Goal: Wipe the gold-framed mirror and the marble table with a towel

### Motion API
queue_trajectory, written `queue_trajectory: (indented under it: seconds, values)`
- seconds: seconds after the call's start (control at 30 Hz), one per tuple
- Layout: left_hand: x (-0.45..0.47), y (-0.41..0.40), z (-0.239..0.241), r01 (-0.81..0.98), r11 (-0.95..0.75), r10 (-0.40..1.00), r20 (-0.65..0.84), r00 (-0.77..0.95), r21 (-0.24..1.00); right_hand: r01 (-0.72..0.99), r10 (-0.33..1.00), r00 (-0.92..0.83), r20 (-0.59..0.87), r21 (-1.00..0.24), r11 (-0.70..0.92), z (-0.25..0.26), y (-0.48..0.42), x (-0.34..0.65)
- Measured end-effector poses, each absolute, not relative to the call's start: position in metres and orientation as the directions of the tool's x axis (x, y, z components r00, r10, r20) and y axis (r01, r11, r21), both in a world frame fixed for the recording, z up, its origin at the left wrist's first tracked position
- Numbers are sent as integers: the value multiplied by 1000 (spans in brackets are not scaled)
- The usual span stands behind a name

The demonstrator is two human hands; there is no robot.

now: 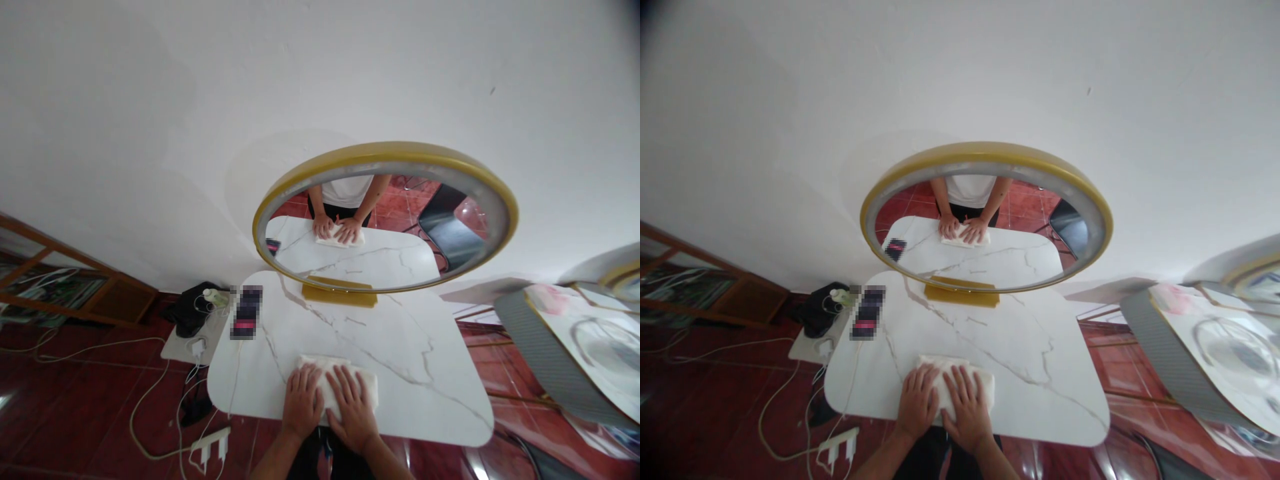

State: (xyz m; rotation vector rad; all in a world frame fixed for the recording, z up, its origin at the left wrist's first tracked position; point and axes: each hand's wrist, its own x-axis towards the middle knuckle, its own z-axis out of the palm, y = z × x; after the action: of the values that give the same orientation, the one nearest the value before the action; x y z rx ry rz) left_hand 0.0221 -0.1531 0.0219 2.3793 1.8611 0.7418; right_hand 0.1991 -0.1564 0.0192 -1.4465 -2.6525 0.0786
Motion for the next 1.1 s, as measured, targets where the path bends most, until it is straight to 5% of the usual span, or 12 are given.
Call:
queue_trajectory:
  seconds: [0.43,1.1]
  values:
    - [10,-147,17,901,-356,924,235,301,246,808,819,-572,44,-141,572,14,-147,205]
    - [30,-65,31,873,-311,931,306,200,376,830,841,-535,75,-136,540,9,-70,212]
